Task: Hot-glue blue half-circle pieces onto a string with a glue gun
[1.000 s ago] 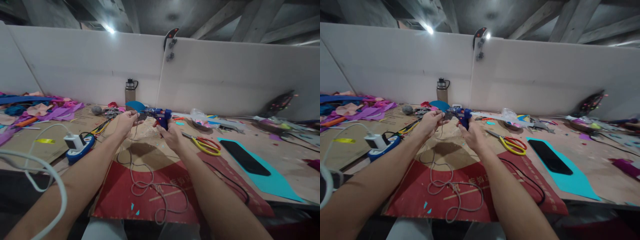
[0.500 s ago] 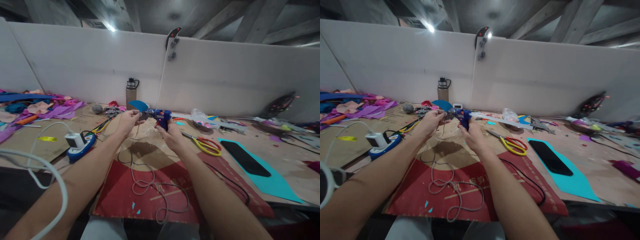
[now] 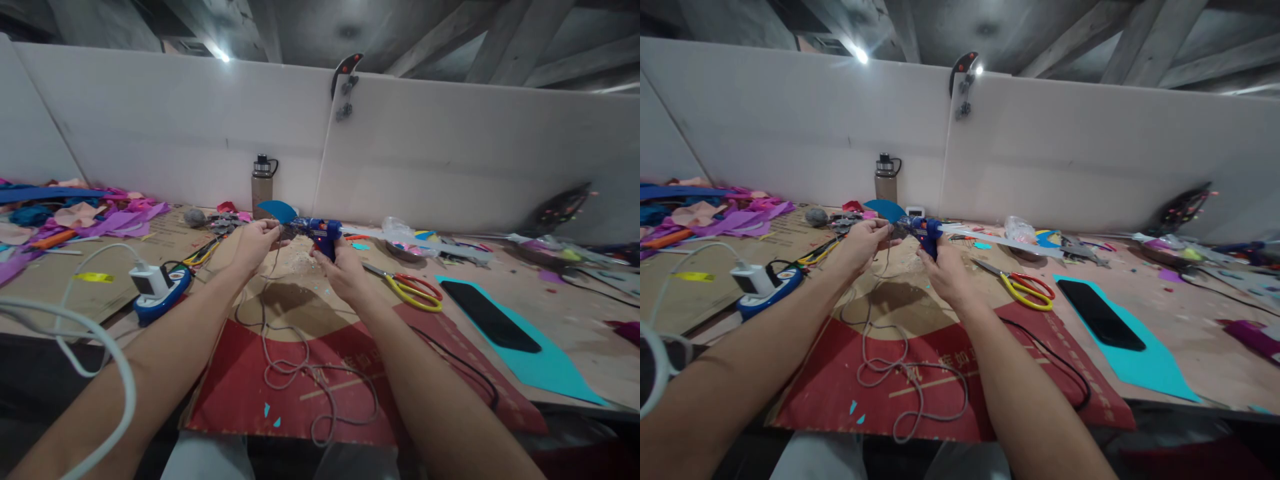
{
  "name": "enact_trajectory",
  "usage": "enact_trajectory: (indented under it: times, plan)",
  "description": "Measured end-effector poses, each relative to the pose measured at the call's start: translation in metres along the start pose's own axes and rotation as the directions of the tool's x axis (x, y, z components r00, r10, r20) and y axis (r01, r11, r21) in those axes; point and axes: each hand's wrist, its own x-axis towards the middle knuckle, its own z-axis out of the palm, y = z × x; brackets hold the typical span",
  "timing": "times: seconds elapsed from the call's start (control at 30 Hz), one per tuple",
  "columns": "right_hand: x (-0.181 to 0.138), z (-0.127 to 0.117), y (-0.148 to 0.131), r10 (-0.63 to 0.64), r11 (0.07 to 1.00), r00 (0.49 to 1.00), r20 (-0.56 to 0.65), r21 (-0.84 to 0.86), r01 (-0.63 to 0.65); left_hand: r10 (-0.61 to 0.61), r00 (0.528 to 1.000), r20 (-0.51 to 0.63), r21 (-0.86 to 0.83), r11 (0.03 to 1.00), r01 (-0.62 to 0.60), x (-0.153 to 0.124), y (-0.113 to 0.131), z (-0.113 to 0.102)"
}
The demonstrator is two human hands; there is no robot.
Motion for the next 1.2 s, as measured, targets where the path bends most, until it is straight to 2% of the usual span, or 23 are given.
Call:
enact_trajectory:
  times: [0.7,1.2]
  plan:
    - [0.000,-0.001,0.006,0.031,0.999,0.999,-0.033,-0.006,-0.031,-0.008,0.996,-0.092,-0.040,0.999,0.005,0.001,0.004,0.001]
    - [0.001,-0.001,0.011,0.043,0.996,0.998,-0.055,-0.071,-0.047,0.019,0.995,-0.093,-0.043,0.999,-0.023,0.002,0.003,-0.001]
